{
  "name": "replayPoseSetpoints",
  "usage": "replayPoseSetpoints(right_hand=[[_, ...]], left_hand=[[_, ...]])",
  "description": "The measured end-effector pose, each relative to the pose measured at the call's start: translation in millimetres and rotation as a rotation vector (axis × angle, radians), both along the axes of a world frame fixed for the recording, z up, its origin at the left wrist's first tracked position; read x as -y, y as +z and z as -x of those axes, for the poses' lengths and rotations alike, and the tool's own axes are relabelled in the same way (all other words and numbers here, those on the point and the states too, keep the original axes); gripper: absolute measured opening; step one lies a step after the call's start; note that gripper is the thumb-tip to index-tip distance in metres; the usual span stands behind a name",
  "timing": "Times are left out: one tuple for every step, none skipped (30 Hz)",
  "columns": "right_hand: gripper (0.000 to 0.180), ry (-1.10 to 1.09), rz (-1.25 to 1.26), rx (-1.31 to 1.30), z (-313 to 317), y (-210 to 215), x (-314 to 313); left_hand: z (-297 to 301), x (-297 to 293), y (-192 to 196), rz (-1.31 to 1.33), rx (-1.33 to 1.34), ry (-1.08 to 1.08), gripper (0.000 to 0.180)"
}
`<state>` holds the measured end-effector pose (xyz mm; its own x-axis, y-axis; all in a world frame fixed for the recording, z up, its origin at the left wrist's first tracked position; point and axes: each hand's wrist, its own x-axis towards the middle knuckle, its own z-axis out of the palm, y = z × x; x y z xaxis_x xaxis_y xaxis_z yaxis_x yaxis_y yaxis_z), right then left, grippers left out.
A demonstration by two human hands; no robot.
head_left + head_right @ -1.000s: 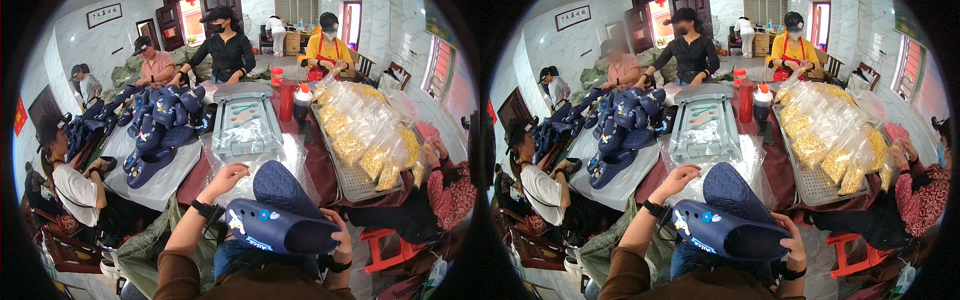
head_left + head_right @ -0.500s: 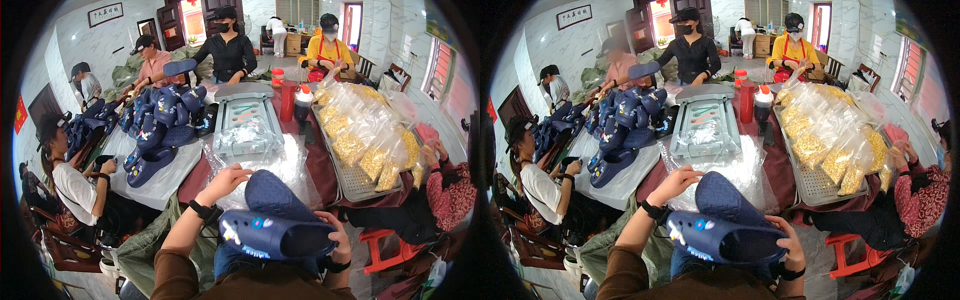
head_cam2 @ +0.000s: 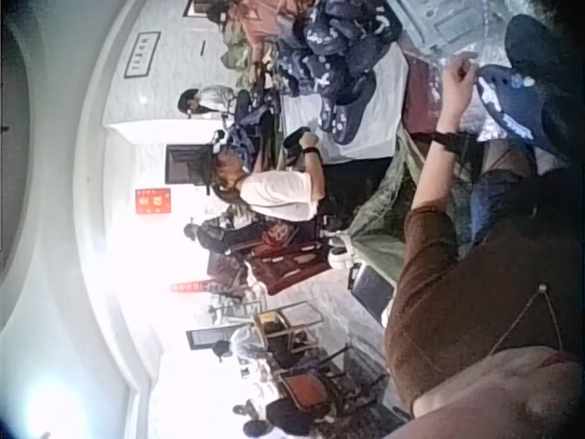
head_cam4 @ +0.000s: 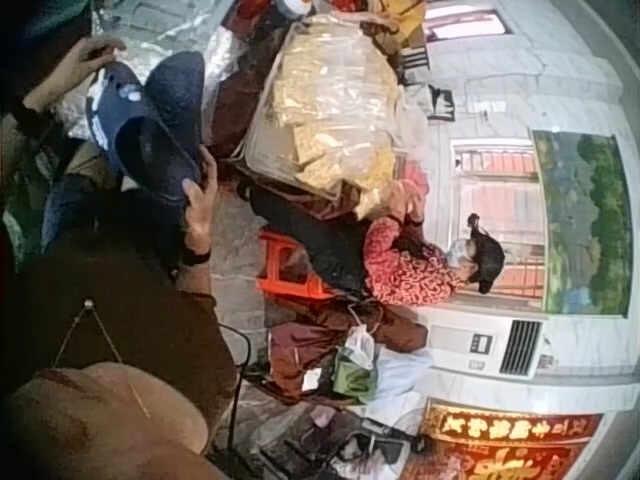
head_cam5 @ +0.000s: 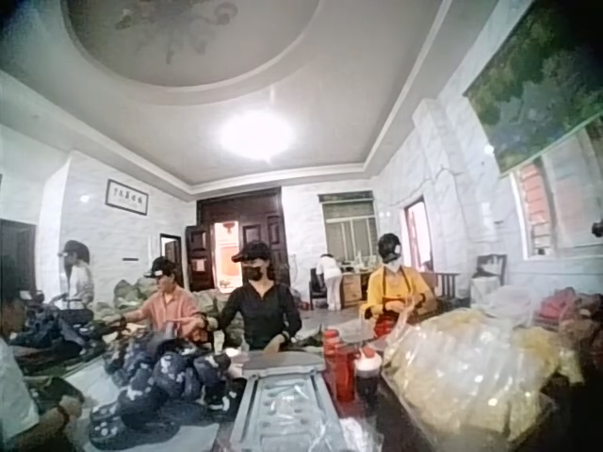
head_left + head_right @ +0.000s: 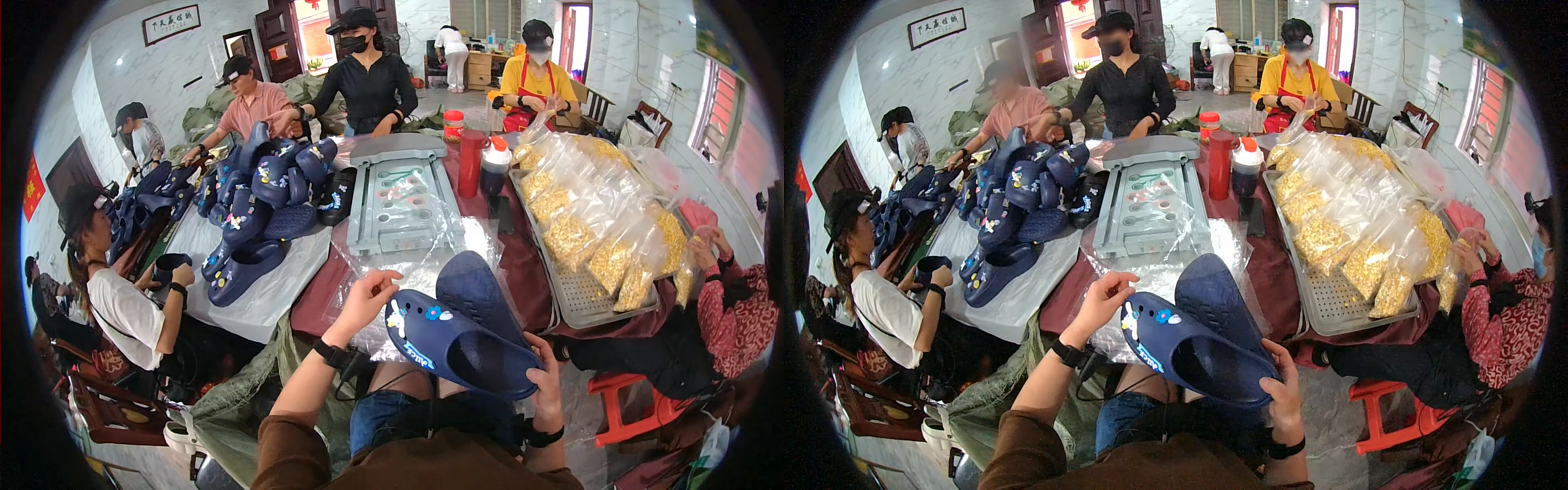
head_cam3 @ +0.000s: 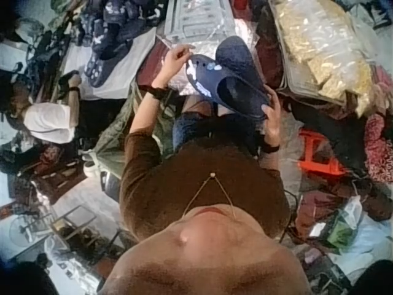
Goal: Packing blue clog-style shoes into plastic bags at an industrial workstation.
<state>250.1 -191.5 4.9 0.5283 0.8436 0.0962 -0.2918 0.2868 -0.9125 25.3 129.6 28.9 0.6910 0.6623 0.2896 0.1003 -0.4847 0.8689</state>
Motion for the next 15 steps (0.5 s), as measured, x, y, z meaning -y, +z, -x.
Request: replayPoseSetpoints(right_hand=[[0.082,-0.023,-0.004,-0.005,1.3,-1.1,-0.8],[0.082,-0.022,-0.004,-0.006,2.3,0.0,-1.2],[0.082,-0.029,0.004,0.005,4.1,1.8,-1.5],[0.082,-0.037,0.013,0.016,5.3,2.6,-1.5],[0.082,-0.038,0.012,0.015,5.0,1.1,-1.4],[0.082,-0.040,0.007,-0.014,4.6,-1.6,-1.4],[0.082,-0.042,0.002,-0.043,4.4,-2.9,-1.3],[0.082,-0.041,0.001,-0.043,5.9,-2.0,-2.1],[0.083,-0.052,-0.001,-0.057,9.2,0.0,-3.4],[0.084,-0.063,-0.003,-0.070,12.6,1.7,-4.8],[0.084,-0.063,-0.003,-0.069,15.6,2.7,-5.0],[0.084,-0.072,0.018,-0.040,18.7,3.3,-5.3],[0.085,-0.081,0.039,-0.011,21.1,3.5,-5.5],[0.085,-0.090,0.041,-0.010,21.4,2.9,-4.4],[0.085,-0.088,0.032,-0.002,22.3,2.3,-4.5]], left_hand=[[-2.3,0.0,-4.6,0.033,0.076,0.037,0.024],[-3.6,-2.0,-10.1,-0.009,0.085,0.068,0.020],[-4.1,-4.2,-20.2,-0.008,0.085,0.068,0.020],[-4.4,-5.0,-31.2,-0.030,0.101,0.142,0.019],[-5.7,-4.0,-38.1,-0.054,0.116,0.215,0.018],[-6.5,-2.3,-45.2,-0.054,0.116,0.214,0.018],[-7.2,-0.1,-52.4,0.017,0.065,0.287,0.017],[-7.5,1.1,-58.7,0.087,0.013,0.361,0.016],[-8.7,0.5,-65.9,0.086,0.013,0.362,0.016],[-10.3,-0.4,-72.1,0.140,0.106,0.325,0.016],[-13.4,1.3,-72.6,0.194,0.199,0.284,0.018],[-17.4,1.2,-72.3,0.219,0.204,0.298,0.020],[-20.5,2.4,-72.4,0.219,0.205,0.300,0.020],[-27.2,7.0,-65.7,0.179,0.237,0.353,0.020],[-30.2,10.2,-58.5,0.135,0.268,0.413,0.021]])
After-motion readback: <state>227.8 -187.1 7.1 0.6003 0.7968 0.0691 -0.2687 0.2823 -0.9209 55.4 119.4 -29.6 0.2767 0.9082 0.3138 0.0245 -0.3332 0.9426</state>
